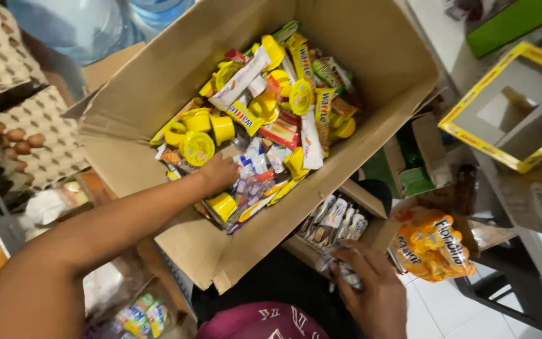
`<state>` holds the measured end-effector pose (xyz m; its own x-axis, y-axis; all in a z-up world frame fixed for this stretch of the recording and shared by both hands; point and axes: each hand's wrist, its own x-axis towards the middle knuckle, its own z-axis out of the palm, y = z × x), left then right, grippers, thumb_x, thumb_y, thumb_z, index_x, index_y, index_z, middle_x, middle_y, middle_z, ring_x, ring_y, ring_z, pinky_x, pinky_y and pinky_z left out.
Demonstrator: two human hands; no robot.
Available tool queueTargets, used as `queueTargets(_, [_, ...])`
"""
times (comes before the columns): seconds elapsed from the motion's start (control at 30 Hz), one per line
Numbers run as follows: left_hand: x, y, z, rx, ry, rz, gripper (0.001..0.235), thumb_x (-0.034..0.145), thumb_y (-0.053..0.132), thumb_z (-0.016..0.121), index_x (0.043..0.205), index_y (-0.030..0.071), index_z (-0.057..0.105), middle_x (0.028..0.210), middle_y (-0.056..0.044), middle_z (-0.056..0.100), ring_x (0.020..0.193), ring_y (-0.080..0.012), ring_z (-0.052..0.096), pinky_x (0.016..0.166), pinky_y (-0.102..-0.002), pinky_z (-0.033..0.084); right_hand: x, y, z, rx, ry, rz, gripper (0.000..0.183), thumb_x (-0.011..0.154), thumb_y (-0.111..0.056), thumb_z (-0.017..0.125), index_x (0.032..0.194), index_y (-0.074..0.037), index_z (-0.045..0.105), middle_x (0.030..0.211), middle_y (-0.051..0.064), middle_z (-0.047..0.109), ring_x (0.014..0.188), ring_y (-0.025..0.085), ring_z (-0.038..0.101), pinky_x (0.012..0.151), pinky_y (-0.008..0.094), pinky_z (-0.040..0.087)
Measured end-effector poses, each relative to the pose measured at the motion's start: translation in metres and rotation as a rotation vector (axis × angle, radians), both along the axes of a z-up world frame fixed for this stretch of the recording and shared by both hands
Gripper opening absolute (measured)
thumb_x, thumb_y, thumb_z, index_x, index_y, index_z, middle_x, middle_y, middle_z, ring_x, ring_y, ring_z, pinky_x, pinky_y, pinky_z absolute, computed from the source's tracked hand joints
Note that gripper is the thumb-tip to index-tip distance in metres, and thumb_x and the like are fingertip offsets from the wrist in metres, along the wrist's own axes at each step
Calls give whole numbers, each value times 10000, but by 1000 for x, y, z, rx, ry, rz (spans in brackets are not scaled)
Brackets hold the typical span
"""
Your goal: Sort various packaged snack items from a large cardboard box into a smaller display box while wiping them with a cloth.
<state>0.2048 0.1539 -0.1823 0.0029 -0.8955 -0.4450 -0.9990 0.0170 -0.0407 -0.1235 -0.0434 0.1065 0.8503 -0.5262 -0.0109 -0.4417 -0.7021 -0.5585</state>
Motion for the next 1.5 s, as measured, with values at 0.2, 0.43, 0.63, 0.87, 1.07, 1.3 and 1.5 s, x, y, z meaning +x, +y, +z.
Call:
queueTargets(0.2, [4, 1, -31, -20, -13, -78, 129, 920, 247, 652, 990, 161, 718, 987, -53, 726, 925, -252, 693, 796, -458, 500, -10, -1, -11, -2, 77, -14, 234, 754, -207, 803, 984, -192, 768, 1150, 11, 742, 1007, 246, 726, 796, 368, 581])
queueTargets(0.43, [23, -45, 81, -177, 307, 251, 282, 735, 136, 781, 991, 75, 681, 1008, -105, 723, 988, -329, 699, 814, -461, 552, -25, -11, -27, 162, 86, -194, 263, 771, -235, 795, 1032, -219, 770, 1150, -2, 745, 943, 213, 757, 645, 327, 621])
queueTargets(0.63, [-23, -76, 204, -652, 1091, 649, 289, 888, 250, 796, 1137, 116, 735, 1020, -40, 787, 918, -163, 751, 874, -352, 598, -80, -146, -306, -16, -213, 300, 329, 718, -164, 810, 1041, -113, 778, 1194, 164, 705, 1124, 375, 664, 947, 483, 500])
queueTargets(0.87, [-109, -156, 182, -886, 2268, 761, 206, 1018, 283, 648, 1138, 116, 643, 1055, -9, 690, 988, -122, 652, 890, -289, 520, 12, -197, -363, 625, -477, 166, 355, 867, -102, 725, 1202, 14, 729, 1252, 185, 708, 1182, 284, 659, 1048, 405, 481])
queueTargets(1.07, [-109, -178, 119, -787, 2227, 1122, 283, 1064, 396, 625, 1117, 118, 621, 942, -12, 651, 814, -114, 612, 700, -282, 506, 48, -87, -345, 677, -662, -10, 336, 858, -162, 744, 1163, -20, 730, 1185, 165, 743, 1125, 270, 708, 1036, 406, 512])
queueTargets(1.3, [-166, -143, 141, -405, 2464, 918, 470, 1159, 498, 488, 1277, 57, 601, 1035, -75, 658, 922, -178, 650, 799, -320, 531, 42, -19, -137, -289, -743, -126, 298, 688, -163, 811, 973, -176, 724, 1149, 177, 684, 1092, 355, 674, 963, 458, 520])
queueTargets(1.5, [-165, -134, 185, -192, 2648, 737, 765, 1005, 624, 382, 1532, 70, 416, 1530, -161, 536, 1390, -248, 543, 1121, -374, 489, 25, 35, -106, -232, -591, -256, 345, 632, -186, 875, 965, -189, 784, 1143, 109, 703, 985, 313, 690, 810, 398, 571])
